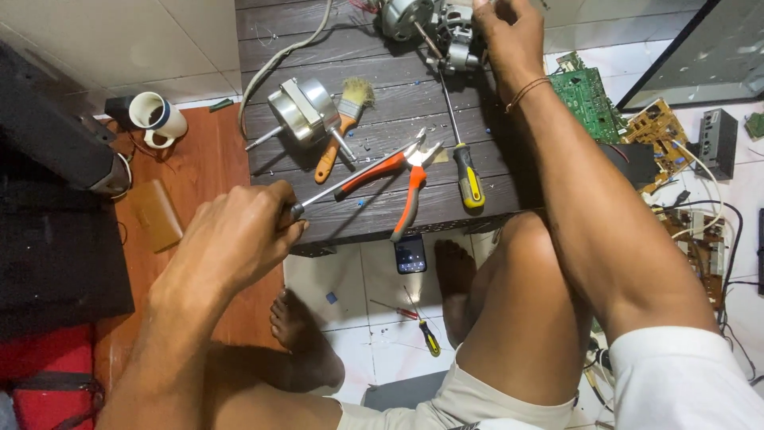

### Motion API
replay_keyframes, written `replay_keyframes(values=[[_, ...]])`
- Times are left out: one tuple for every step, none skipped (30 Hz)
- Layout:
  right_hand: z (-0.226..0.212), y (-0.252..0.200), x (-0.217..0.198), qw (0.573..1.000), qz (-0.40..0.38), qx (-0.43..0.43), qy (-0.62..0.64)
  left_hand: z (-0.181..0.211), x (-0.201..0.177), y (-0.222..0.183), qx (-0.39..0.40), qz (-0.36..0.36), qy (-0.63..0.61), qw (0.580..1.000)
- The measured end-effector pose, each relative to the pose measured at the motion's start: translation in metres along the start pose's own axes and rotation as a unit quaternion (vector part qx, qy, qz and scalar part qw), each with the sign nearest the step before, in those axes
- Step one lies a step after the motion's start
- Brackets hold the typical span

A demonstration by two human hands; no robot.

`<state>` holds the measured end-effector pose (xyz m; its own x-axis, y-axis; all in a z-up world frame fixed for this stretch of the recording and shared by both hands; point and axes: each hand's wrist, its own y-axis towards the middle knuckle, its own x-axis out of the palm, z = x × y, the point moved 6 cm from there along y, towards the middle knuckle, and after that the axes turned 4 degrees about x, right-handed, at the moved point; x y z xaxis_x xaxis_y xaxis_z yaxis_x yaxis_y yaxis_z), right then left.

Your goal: Brushing dust off a motor component and using a screwdriver to clean internal areas.

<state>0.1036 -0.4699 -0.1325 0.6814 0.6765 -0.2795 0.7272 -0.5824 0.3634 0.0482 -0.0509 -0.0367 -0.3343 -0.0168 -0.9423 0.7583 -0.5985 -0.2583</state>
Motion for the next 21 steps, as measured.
replay_keyframes(values=[[-0.001, -0.002, -0.001, 1.000, -0.001, 0.000, -0.001, 0.000, 0.000, 0.000, 0.000, -0.001, -0.001, 1.000], [-0.005, -0.005, -0.002, 0.999, -0.002, -0.023, -0.026, -0.001, -0.001, 0.000, -0.003, -0.001, 0.005, 1.000], [-0.009, -0.008, -0.002, 0.998, -0.004, -0.046, -0.051, -0.001, -0.001, -0.001, -0.006, -0.002, 0.011, 1.000], [-0.007, -0.008, -0.004, 0.998, -0.006, -0.045, -0.051, -0.003, -0.001, -0.001, -0.007, -0.004, 0.009, 1.000], [-0.006, -0.008, -0.005, 0.996, -0.013, -0.056, -0.073, -0.005, -0.002, -0.002, -0.007, 0.005, 0.015, 1.000], [-0.005, -0.009, -0.004, 0.993, -0.022, -0.066, -0.094, -0.007, -0.003, -0.004, -0.008, 0.012, 0.020, 1.000], [-0.005, -0.011, -0.005, 0.993, -0.025, -0.064, -0.093, -0.009, -0.003, -0.004, -0.011, 0.010, 0.018, 1.000], [-0.002, -0.012, -0.005, 0.996, -0.043, -0.030, -0.066, -0.009, -0.005, -0.005, 0.001, 0.027, 0.016, 1.000], [0.000, -0.014, -0.005, 0.997, -0.061, 0.005, -0.039, -0.009, -0.008, -0.006, 0.014, 0.044, 0.013, 0.999], [0.001, -0.014, -0.007, 0.997, -0.065, 0.006, -0.038, -0.010, -0.010, -0.006, 0.010, 0.043, 0.013, 0.999], [0.002, -0.015, -0.009, 0.995, -0.069, 0.000, -0.066, -0.011, -0.012, -0.007, 0.003, 0.044, 0.002, 0.999], [0.002, -0.015, -0.013, 0.993, -0.071, -0.005, -0.095, -0.011, -0.014, -0.007, -0.001, 0.046, -0.009, 0.999], [0.001, -0.017, -0.015, 0.993, -0.073, -0.004, -0.094, -0.013, -0.013, -0.009, -0.003, 0.045, -0.010, 0.999], [0.004, -0.019, -0.019, 0.991, -0.077, 0.032, -0.104, -0.014, -0.014, -0.010, -0.004, 0.051, -0.004, 0.999], [0.006, -0.020, -0.023, 0.988, -0.080, 0.069, -0.114, -0.015, -0.014, -0.011, -0.005, 0.057, 0.002, 0.998], [-0.001, -0.023, -0.025, 0.988, -0.081, 0.069, -0.114, -0.016, -0.013, -0.011, -0.006, 0.057, 0.001, 0.998], [-0.007, -0.026, -0.027, 0.985, -0.089, 0.084, -0.123, -0.016, -0.011, -0.011, 0.004, 0.057, 0.004, 0.998], [-0.012, -0.030, -0.027, 0.982, -0.097, 0.099, -0.131, -0.016, -0.010, -0.012, 0.013, 0.056, 0.007, 0.998], [-0.009, -0.030, -0.029, 0.981, -0.100, 0.099, -0.130, -0.018, -0.009, -0.012, 0.010, 0.056, 0.006, 0.998], [-0.005, -0.030, -0.032, 0.982, -0.102, 0.110, -0.111, -0.020, -0.006, -0.012, 0.009, 0.043, 0.010, 0.999], [0.000, -0.030, -0.034, 0.983, -0.103, 0.121, -0.092, -0.022, -0.004, -0.011, 0.008, 0.030, 0.015, 0.999]])
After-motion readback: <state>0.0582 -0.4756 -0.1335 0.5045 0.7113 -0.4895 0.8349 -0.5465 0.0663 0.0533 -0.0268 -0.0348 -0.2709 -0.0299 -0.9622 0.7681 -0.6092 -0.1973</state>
